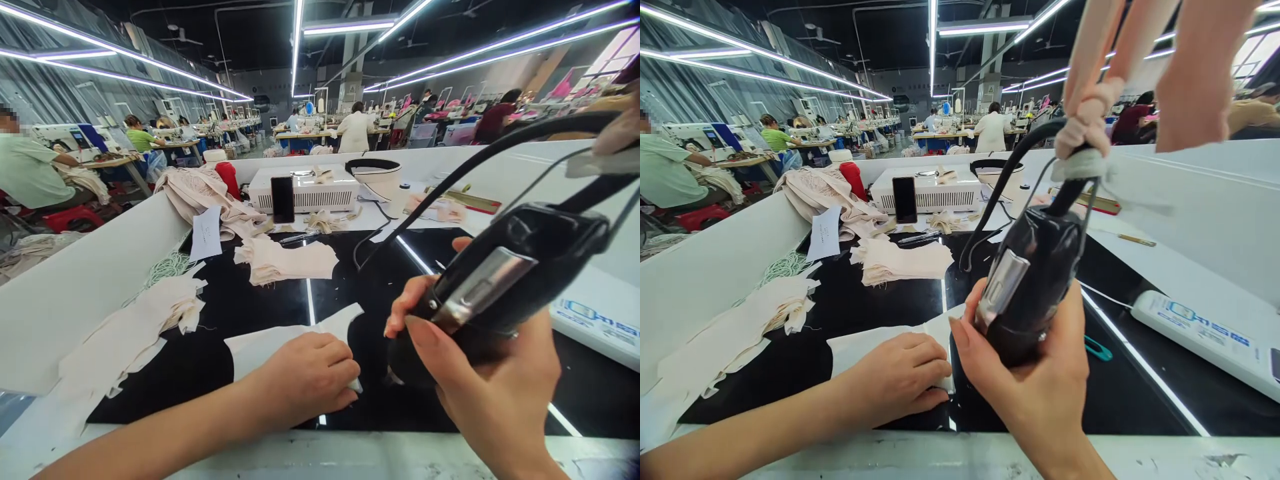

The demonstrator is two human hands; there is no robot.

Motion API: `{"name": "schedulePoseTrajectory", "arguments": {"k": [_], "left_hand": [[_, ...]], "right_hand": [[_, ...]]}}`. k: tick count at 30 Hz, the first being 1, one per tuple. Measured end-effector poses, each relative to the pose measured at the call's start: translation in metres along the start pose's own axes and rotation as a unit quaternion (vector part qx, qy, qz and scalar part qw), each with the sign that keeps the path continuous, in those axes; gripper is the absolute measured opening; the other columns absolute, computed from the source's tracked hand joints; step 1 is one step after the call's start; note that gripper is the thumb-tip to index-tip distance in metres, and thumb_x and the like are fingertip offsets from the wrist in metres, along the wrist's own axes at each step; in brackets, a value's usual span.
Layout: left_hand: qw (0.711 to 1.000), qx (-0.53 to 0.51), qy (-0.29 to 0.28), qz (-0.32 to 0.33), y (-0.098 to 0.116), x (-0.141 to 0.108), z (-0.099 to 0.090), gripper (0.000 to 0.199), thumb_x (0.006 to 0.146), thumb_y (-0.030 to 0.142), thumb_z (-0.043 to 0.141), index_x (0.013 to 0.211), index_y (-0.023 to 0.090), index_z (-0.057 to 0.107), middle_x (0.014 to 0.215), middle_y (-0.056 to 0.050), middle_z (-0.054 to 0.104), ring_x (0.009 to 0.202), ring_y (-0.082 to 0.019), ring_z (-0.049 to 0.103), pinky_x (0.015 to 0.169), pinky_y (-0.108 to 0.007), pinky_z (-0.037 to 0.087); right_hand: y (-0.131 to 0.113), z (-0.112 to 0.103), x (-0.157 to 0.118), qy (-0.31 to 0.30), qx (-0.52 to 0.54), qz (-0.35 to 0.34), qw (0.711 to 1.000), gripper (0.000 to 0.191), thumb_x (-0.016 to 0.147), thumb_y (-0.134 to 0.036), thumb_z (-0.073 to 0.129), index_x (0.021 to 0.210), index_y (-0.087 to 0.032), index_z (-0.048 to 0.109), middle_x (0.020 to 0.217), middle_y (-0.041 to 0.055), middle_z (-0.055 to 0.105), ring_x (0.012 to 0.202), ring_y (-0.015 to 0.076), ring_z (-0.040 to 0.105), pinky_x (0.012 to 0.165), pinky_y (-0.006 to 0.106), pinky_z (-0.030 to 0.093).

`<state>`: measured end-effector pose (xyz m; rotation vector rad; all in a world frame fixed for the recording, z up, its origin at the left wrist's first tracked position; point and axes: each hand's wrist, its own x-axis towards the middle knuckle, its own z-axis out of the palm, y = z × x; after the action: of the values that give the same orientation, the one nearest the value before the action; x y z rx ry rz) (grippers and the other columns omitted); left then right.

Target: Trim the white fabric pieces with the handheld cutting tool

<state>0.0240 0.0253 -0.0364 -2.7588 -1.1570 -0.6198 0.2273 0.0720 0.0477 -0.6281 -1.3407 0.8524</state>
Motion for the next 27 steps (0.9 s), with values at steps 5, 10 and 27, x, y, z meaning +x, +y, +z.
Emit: {"name": "schedulePoseTrajectory", "arguments": {"k": [5,10,27], "left_hand": [[0.998,-0.045,-0.018,-0.034,-0.003,0.003,-0.005,0.022,0.118,0.023,0.063,0.097,0.020,0.071,0.095,-0.002,0.076,0.089,-0.019,0.073,0.087,-0.032,0.057],[0.990,-0.123,0.004,-0.062,-0.003,0.002,-0.012,0.019,0.116,0.018,0.065,0.100,0.019,0.075,0.096,-0.002,0.077,0.088,-0.018,0.072,0.084,-0.029,0.054],[0.984,-0.159,0.010,-0.078,0.003,0.008,-0.015,0.022,0.120,0.020,0.061,0.105,0.017,0.075,0.099,-0.003,0.079,0.090,-0.020,0.074,0.087,-0.030,0.054]], "right_hand": [[0.007,0.005,-0.010,-0.034,0.115,-0.016,0.993,0.056,0.099,-0.034,0.094,0.148,-0.036,0.068,0.090,-0.0029,0.079,0.060,0.0179,0.073,0.054,0.032,0.067],[0.011,0.014,-0.011,0.005,0.146,-0.017,0.989,0.054,0.096,-0.039,0.098,0.143,-0.034,0.072,0.089,-0.0026,0.078,0.061,0.0175,0.072,0.051,0.031,0.065],[0.015,0.015,-0.012,-0.006,0.144,-0.034,0.989,0.052,0.097,-0.038,0.097,0.143,-0.035,0.074,0.087,-0.0016,0.079,0.059,0.0181,0.072,0.051,0.033,0.066]]}}
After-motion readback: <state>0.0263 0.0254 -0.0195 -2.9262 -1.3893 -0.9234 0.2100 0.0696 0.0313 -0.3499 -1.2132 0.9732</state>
